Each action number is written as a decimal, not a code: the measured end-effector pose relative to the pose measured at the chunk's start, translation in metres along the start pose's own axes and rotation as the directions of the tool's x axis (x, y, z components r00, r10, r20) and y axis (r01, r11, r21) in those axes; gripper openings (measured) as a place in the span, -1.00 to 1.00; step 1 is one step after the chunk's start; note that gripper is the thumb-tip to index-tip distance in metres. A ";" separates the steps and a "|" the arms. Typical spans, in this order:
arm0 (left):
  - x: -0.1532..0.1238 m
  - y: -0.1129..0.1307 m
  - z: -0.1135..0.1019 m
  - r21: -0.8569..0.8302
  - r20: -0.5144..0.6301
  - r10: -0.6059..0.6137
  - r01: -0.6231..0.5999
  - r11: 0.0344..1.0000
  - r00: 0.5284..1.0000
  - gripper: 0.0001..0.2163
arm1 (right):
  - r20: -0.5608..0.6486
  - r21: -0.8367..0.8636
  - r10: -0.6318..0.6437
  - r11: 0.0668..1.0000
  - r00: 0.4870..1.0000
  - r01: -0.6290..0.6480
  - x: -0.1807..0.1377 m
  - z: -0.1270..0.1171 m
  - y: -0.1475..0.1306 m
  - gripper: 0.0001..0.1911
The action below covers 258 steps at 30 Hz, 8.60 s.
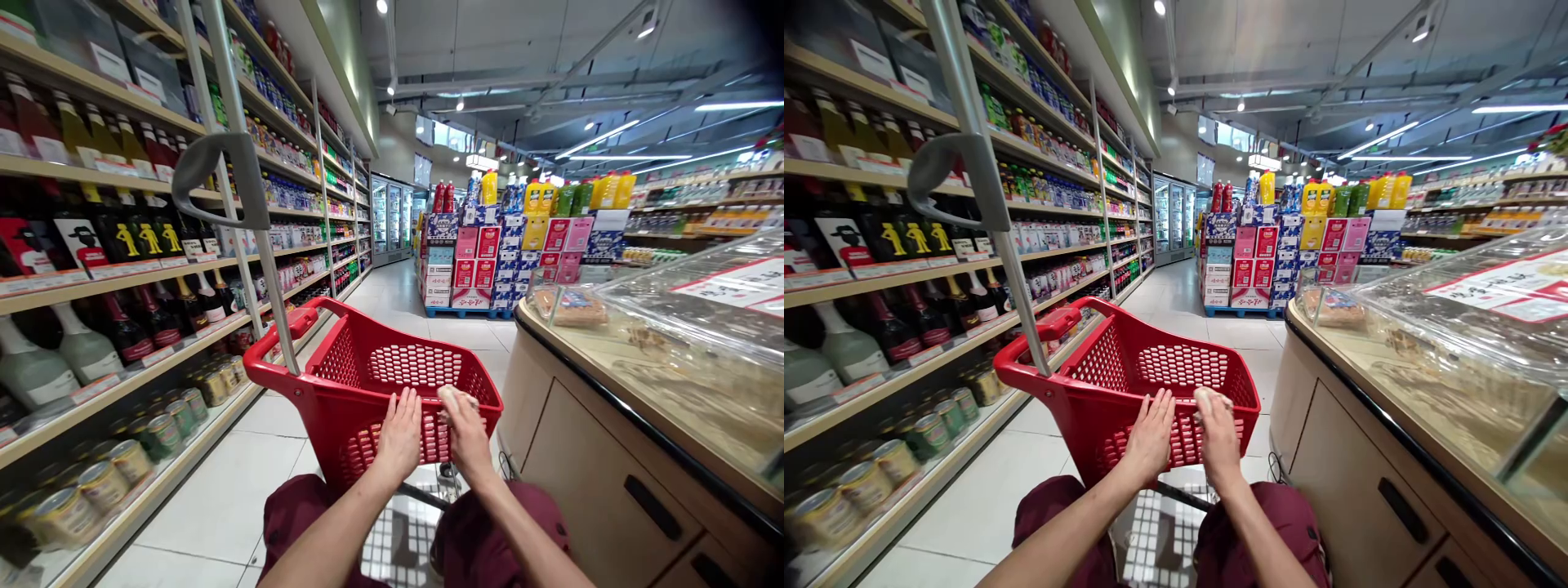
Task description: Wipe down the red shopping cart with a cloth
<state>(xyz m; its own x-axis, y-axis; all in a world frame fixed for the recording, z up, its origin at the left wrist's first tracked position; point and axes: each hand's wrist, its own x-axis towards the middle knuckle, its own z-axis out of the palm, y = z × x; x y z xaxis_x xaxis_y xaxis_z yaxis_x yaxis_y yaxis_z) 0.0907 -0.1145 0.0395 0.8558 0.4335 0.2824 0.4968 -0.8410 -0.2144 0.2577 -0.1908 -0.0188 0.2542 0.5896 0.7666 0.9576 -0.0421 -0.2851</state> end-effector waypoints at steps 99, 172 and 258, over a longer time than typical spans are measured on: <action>-0.022 -0.045 -0.013 0.079 -0.069 -0.119 0.124 0.989 0.991 -0.47 | 0.023 0.086 -0.159 0.984 0.987 0.156 0.022 0.020 -0.040 -0.41; -0.013 -0.037 -0.012 0.040 -0.023 -0.082 0.083 0.996 0.996 -0.44 | 0.082 0.112 0.044 0.992 0.996 -0.053 0.005 -0.014 -0.002 -0.38; -0.029 -0.113 -0.112 -0.445 -0.313 -0.302 0.142 0.884 0.901 -0.72 | 0.069 -0.036 -0.771 0.633 0.633 0.774 0.175 -0.039 -0.113 -0.38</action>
<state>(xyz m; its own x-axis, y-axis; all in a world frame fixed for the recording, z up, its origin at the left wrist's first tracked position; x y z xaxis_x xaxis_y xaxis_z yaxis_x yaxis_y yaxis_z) -0.0063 -0.0682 0.1604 0.5758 0.5427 0.6115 0.4961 -0.8264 0.2664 0.1992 -0.1144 0.1706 -0.5863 0.4613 0.6659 0.8073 0.4006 0.4333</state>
